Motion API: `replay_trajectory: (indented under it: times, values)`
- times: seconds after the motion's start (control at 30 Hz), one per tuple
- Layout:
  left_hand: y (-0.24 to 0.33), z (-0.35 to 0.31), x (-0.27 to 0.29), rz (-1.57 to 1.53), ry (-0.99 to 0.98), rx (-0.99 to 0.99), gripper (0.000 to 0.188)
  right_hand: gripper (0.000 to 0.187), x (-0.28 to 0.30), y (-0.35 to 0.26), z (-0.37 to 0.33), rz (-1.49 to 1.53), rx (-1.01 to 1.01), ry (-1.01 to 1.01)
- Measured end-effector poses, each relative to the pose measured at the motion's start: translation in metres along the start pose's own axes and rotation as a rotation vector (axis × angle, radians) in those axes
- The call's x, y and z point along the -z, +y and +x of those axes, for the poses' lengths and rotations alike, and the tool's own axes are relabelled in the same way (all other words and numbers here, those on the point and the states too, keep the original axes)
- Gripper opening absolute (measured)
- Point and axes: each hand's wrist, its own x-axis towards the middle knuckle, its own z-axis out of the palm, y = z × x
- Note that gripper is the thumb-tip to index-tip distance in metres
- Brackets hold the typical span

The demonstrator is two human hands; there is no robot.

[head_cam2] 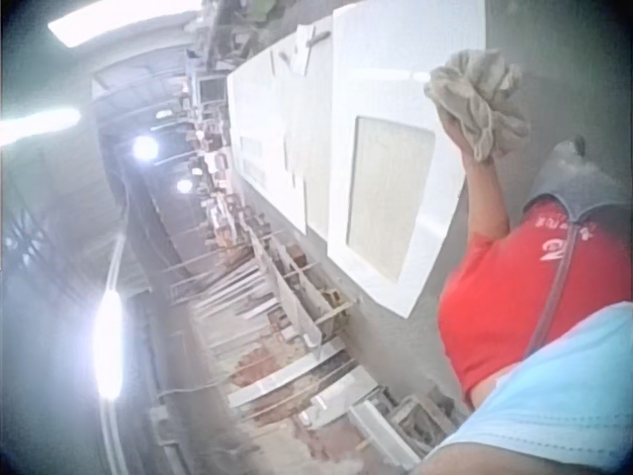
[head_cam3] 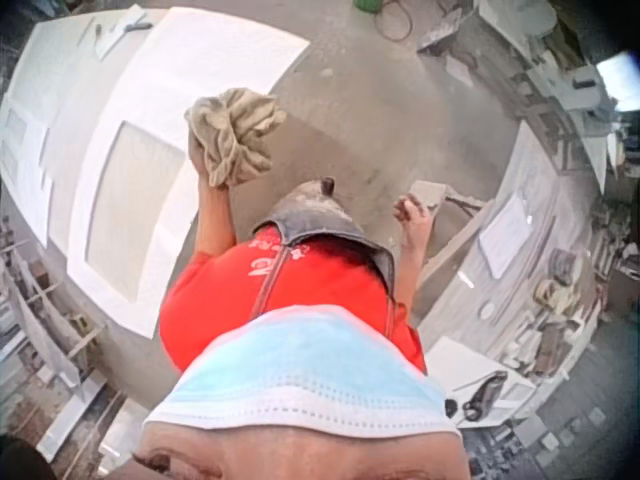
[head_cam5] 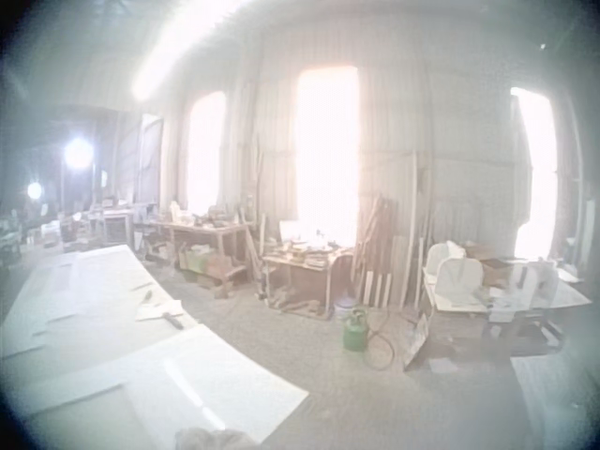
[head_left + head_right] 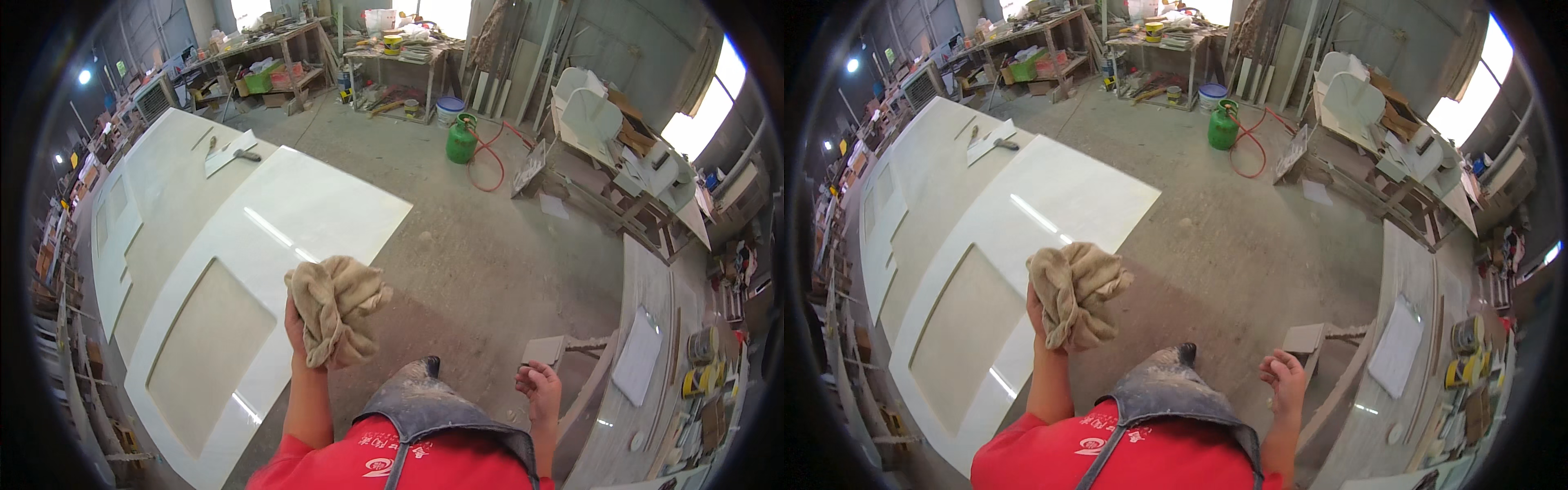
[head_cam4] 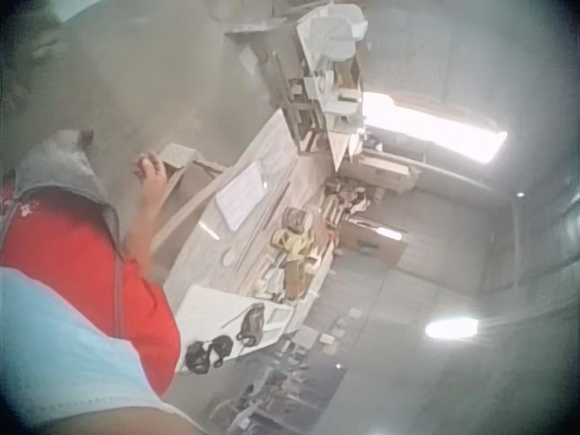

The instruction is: The person uses a handheld angle grinder to smooth the edges of a white door panel, then wipes the surface with a cloth. The person moves the door to a workbench and continues wiping the surface.

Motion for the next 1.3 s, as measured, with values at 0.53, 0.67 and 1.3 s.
replay_trajectory:
  times: [0.53, 0.67, 1.3]
  values:
    - [-0.067, 0.361, -0.068, 0.032, 0.166, -0.383, 0.064, 0.037, -0.196, -0.208, 0.531, -0.26, -0.077, -0.275]
    - [-0.069, 0.403, -0.072, 0.042, 0.364, -0.638, 0.066, 0.038, -0.338, -0.283, 0.648, -0.583, -0.011, -0.611]
    - [0.126, 0.968, 0.001, 0.059, 0.395, -0.354, 0.068, 0.032, -0.595, -0.162, 1.039, -1.655, -0.556, -0.568]
